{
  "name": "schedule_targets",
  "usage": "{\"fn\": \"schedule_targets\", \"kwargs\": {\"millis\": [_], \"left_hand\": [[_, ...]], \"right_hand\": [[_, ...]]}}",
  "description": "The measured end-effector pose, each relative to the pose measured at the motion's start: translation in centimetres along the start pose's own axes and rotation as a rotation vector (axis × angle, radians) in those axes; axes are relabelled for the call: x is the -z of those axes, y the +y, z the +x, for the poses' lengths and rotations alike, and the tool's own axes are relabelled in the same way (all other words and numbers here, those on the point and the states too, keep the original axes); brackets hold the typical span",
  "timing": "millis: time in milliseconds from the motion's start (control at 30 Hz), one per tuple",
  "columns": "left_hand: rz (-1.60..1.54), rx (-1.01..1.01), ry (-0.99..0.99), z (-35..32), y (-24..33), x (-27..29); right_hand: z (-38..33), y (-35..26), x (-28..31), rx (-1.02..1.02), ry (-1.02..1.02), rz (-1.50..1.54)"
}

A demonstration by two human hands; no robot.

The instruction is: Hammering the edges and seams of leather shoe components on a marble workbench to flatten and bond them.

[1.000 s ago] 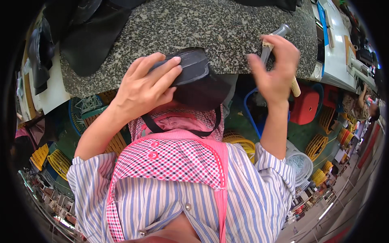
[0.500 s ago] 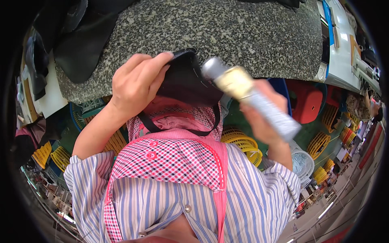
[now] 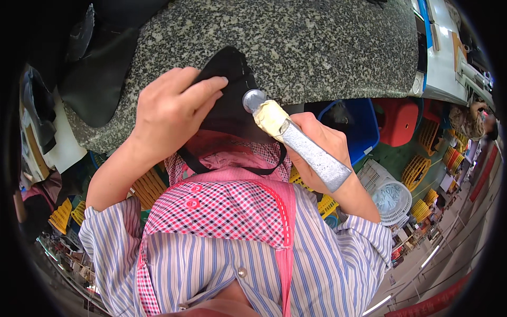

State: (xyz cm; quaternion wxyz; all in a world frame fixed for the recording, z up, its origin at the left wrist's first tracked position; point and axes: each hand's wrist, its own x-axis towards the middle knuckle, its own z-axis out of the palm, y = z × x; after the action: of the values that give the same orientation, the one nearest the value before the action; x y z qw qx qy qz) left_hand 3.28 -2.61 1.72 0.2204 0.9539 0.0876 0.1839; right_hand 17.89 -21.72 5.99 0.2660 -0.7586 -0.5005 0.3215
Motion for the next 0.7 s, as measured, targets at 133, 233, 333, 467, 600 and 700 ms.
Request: {"fn": "schedule_targets", "kwargs": {"millis": [133, 233, 333, 467, 600, 700], "left_hand": [[-0.082, 0.124, -0.064, 1.0, -0.2, 0.5], [-0.134, 0.149, -0.122, 1.4, -0.7, 0.7], [-0.157, 0.160, -0.160, 1.5, -0.8, 0.7], [-0.161, 0.144, -0.170, 1.6, -0.9, 0.5], [-0.169, 0.137, -0.159, 1.1, -0.7, 0.6], [-0.146, 0.106, -0.148, 1.2, -1.1, 0.4]], "right_hand": [[0.3, -0.4, 0.5, 0.004, -0.011, -0.017], [1.2, -0.6, 1.3, 0.036, 0.057, 0.033], [0.9, -0.7, 1.4, 0.126, 0.341, 0.080], [3.3, -1.1, 1.4, 0.078, 0.029, -0.162], [2.2, -1.5, 1.3, 0.006, 0.353, 0.098], [2.9, -1.2, 1.2, 0.045, -0.067, -0.179]]}}
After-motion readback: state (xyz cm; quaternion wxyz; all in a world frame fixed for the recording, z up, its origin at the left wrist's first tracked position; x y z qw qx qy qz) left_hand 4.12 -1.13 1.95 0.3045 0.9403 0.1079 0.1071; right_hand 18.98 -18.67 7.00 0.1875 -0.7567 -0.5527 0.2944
